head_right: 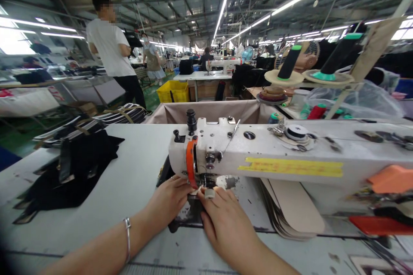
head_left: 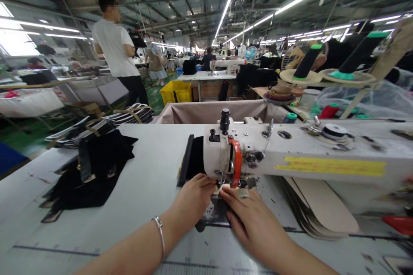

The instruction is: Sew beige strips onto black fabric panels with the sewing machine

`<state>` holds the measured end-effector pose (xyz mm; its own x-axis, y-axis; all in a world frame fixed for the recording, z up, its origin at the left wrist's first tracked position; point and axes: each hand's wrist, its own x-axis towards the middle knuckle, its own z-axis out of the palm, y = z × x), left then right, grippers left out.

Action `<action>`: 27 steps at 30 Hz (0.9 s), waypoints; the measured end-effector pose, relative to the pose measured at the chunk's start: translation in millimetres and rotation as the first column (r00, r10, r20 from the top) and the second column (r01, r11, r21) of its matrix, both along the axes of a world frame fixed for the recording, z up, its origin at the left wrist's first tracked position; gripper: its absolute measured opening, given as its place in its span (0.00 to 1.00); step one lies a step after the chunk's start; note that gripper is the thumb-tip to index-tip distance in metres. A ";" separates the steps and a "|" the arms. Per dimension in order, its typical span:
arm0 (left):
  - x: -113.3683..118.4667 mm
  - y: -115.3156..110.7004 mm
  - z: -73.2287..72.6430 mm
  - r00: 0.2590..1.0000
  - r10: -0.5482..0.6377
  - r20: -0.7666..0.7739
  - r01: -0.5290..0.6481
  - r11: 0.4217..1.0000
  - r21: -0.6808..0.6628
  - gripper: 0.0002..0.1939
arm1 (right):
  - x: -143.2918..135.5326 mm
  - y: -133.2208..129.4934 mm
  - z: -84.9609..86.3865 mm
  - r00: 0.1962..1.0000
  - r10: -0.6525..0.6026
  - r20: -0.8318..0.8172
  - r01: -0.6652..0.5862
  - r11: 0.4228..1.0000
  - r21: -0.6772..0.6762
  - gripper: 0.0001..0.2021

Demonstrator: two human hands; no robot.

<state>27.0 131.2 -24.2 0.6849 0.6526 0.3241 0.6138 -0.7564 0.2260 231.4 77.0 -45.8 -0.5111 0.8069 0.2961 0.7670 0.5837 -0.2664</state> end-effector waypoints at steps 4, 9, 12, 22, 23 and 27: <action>-0.9 1.7 -1.8 1.000 0.010 -0.001 -0.010 1.000 0.023 0.15 | -0.6 0.0 2.5 1.000 0.009 -0.029 -0.009 1.000 -0.012 0.22; -1.1 4.6 -2.0 0.999 0.017 -0.043 -0.016 1.000 0.007 0.14 | -1.2 -0.3 4.1 0.997 0.001 -0.078 -0.001 1.000 -0.004 0.21; -0.9 5.4 -1.2 0.999 0.011 -0.051 -0.011 1.000 -0.012 0.14 | -0.9 -1.0 5.6 0.996 0.005 -0.089 -0.006 1.000 -0.008 0.20; -6.2 2.8 -6.7 1.000 0.009 0.017 -0.009 1.000 -0.023 0.16 | -5.0 -6.7 13.6 0.995 -0.006 -0.098 0.007 1.000 0.011 0.18; -6.5 3.3 -6.9 1.000 0.007 0.026 -0.007 1.000 -0.020 0.17 | -3.1 -8.4 17.6 0.996 -0.008 -0.091 0.009 1.000 0.016 0.16; -7.9 5.5 -5.3 0.999 -0.021 0.046 0.021 1.000 -0.004 0.18 | 30.0 -20.6 39.0 0.987 -0.129 -0.096 0.138 0.987 0.083 0.09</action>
